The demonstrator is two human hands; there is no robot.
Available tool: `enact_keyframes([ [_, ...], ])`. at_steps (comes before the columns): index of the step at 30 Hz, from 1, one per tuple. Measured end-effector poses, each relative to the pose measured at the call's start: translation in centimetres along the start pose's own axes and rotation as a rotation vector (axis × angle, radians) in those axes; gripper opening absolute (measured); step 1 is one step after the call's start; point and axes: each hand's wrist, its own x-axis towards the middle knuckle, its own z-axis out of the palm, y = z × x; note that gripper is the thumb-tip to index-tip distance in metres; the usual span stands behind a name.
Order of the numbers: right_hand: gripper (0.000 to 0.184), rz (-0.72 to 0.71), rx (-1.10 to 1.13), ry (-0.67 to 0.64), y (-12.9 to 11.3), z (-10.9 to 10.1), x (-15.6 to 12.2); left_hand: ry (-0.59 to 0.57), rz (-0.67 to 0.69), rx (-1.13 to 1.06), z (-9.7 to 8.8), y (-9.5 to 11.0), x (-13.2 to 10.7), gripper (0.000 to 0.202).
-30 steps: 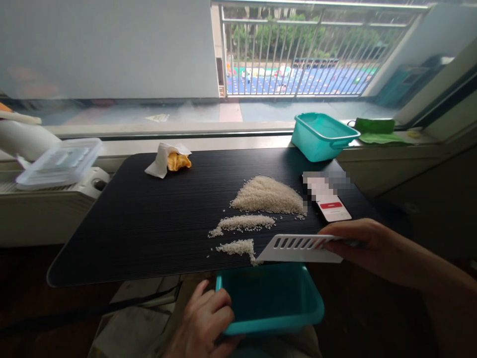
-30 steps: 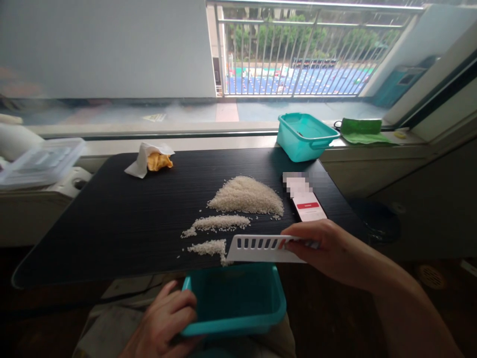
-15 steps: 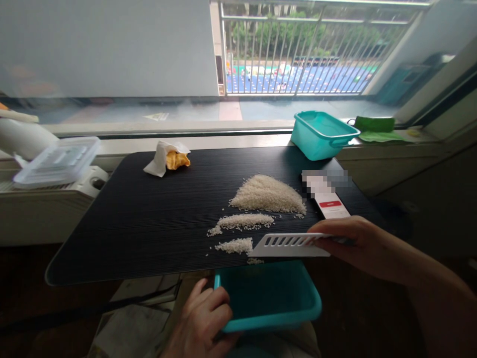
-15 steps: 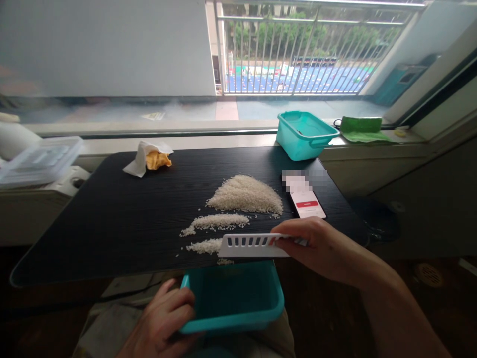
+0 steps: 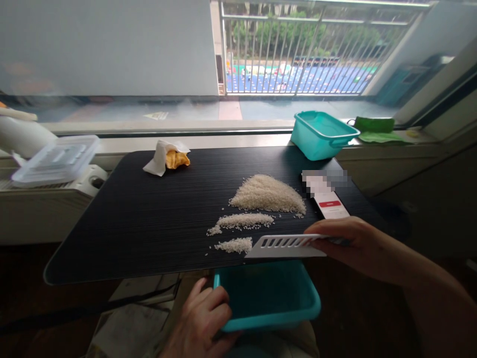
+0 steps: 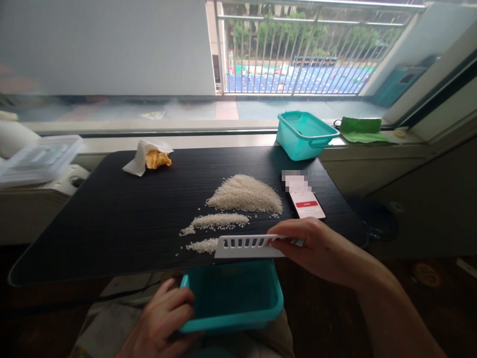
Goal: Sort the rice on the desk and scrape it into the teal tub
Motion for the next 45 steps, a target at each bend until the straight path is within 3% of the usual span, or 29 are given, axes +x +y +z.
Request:
enact_keyframes([
  [5, 0.040, -0.007, 0.029, -0.031, 0.1, -0.1, 0.1, 0.018, -0.004, -0.019, 0.1, -0.1, -0.1, 0.013],
  [11, 0.039, -0.018, 0.036, 0.152, 0.7, -0.9, 0.4, 0.029, -0.023, -0.020, 0.2, 0.0, -0.1, 0.014],
  [17, 0.042, -0.004, 0.021, 0.161, 1.1, -0.9, 1.2, 0.032, 0.002, -0.009, -0.1, 0.0, 0.1, 0.014],
  [31, 0.033, 0.038, 0.069, -0.027, 0.7, -1.0, -0.4, -0.023, -0.007, -0.014, 0.1, 0.0, 0.0, 0.013],
  [36, 0.035, 0.044, 0.053, 0.055, 1.2, -0.9, -0.6, -0.003, -0.019, -0.017, 0.2, 0.0, -0.1, 0.013],
  [41, 0.036, 0.054, 0.067, -0.011, 0.9, -0.6, -0.5, -0.022, -0.023, -0.034, 0.2, -0.2, -0.2, 0.012],
  [45, 0.038, -0.001, 0.055, 0.134, 0.8, -0.6, 0.1, -0.007, -0.037, -0.049, 0.3, -0.3, -0.3, 0.012],
])
